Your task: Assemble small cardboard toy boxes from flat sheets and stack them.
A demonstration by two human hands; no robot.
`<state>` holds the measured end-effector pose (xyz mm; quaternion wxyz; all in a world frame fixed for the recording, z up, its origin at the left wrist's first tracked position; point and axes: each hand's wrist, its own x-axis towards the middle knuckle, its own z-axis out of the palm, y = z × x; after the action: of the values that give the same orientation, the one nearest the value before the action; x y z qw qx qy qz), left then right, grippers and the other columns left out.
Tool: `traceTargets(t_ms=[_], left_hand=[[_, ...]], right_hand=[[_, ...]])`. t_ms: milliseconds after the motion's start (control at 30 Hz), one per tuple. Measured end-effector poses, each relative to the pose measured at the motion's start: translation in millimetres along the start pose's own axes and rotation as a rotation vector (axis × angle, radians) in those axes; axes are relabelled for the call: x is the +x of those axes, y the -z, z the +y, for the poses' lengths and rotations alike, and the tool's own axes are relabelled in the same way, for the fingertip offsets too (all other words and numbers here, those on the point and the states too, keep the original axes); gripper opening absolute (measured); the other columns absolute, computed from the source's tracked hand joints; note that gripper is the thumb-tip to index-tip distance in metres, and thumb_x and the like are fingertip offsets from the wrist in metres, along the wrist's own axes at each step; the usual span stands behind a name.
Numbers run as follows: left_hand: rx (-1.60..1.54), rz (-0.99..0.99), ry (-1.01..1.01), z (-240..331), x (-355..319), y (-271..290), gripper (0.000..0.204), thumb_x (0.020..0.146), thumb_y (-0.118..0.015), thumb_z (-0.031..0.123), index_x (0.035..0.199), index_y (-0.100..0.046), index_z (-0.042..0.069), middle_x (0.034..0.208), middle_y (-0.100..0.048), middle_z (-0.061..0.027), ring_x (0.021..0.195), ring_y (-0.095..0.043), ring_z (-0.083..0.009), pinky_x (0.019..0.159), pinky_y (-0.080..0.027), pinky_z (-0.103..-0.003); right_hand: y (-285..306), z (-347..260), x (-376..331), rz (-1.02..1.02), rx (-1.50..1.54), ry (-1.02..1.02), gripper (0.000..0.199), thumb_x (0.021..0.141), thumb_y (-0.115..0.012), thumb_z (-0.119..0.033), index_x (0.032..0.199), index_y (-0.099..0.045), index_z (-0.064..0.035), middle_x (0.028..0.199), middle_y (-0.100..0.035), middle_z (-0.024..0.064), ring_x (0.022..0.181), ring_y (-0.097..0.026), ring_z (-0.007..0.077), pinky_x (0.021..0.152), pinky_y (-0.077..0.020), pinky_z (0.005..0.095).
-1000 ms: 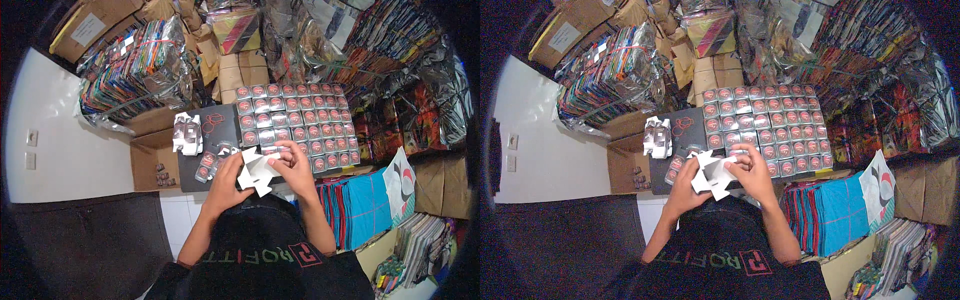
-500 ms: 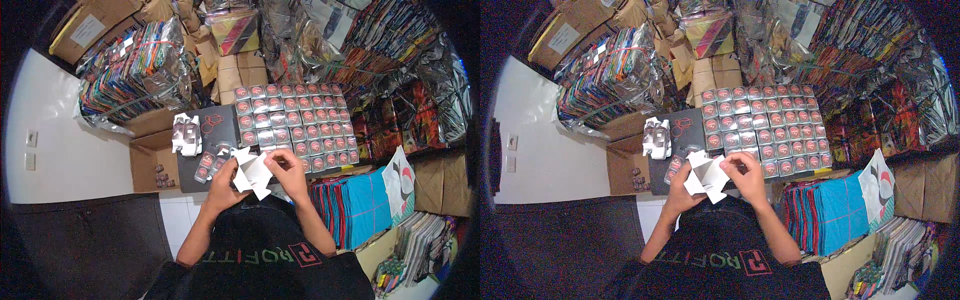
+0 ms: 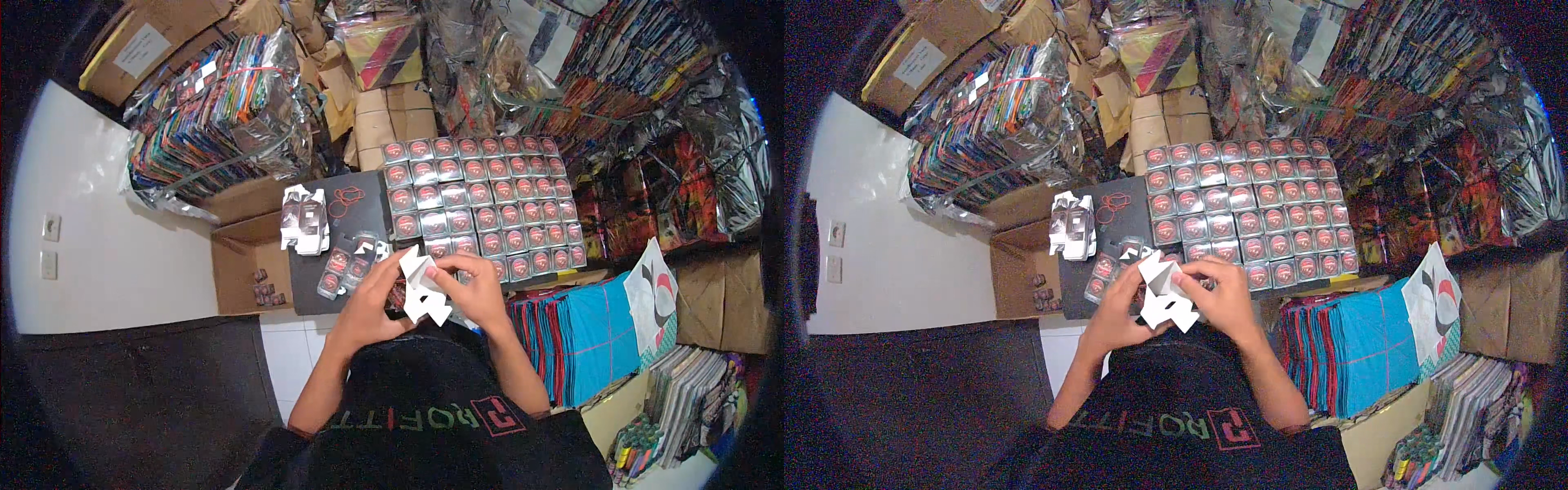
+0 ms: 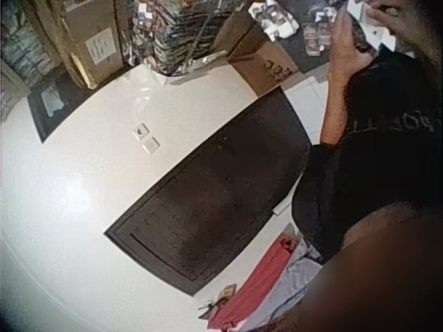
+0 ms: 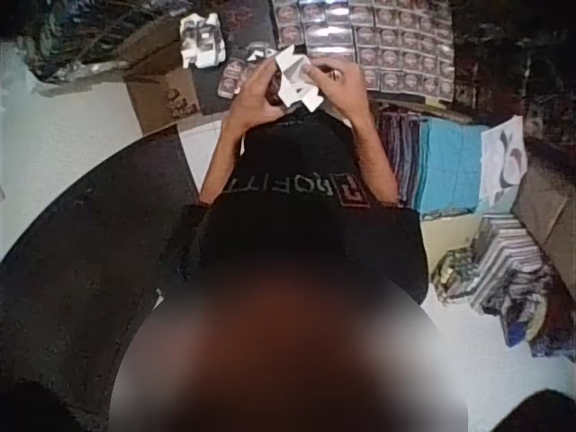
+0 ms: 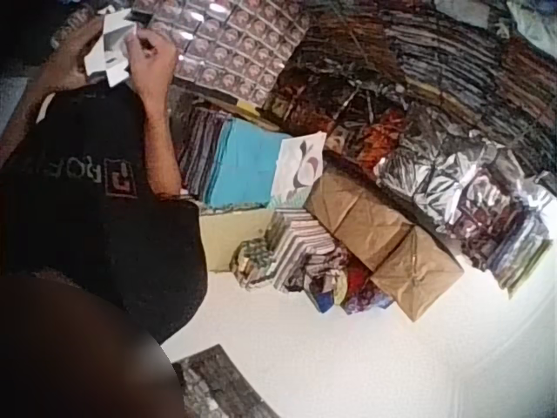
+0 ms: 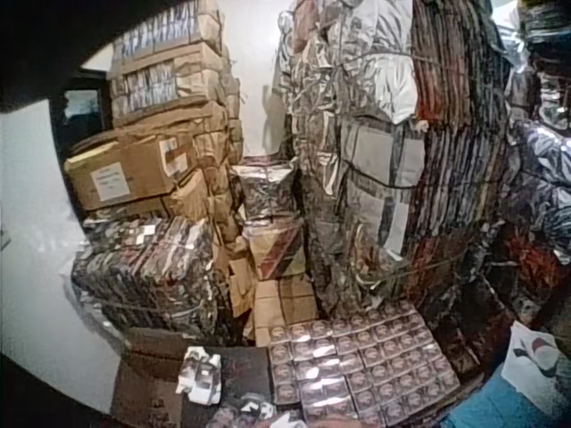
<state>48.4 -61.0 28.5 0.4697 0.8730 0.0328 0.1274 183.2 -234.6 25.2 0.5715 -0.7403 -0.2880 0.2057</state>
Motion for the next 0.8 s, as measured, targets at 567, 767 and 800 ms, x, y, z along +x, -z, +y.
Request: traceTargets(t_ms=[567,767,800], left_hand=[[-0.561,0.225,0.392,-12,2,0,0.102,0.072,-0.095,0.022,0.153,-0.038,0.0,0.141,-0.056,-0.0142,0.127,-0.057,-0.024,0.109,-0.046,-0.038],[-1.107,0.32,0.644,-27,-5,-12,0.054,0.096,-0.074,0.015,0.142,-0.046,0.007,0.129,-0.065,-0.0105,0.116,-0.066,-0.021,0.099,-0.056,-0.042],[-1.16,0.331,0.684,-28,-5,-14,0.054,0.097,-0.073,0.017,0.142,-0.045,0.008,0.13,-0.064,-0.0101,0.117,-0.066,-0.022,0.099,-0.056,-0.044]], right_hand=[[3,11,4,0.149,0.397,-0.102,0.039,0.095,-0.066,-0.005,0.133,-0.061,-0.0004,0.121,-0.068,0.0086,0.113,-0.064,0.0163,0.098,-0.0517,0.0322],[5,-7,1,-0.208,-0.018,0.279,0.058,0.079,-0.081,-0.011,0.134,-0.063,-0.0051,0.137,-0.058,0.0133,0.129,-0.055,0.0274,0.107,-0.0457,0.0403],[0,-7,1,-0.207,-0.018,0.278,0.058,0.079,-0.081,-0.011,0.134,-0.063,-0.0051,0.137,-0.058,0.0133,0.129,-0.055,0.0274,0.107,-0.0457,0.0403]])
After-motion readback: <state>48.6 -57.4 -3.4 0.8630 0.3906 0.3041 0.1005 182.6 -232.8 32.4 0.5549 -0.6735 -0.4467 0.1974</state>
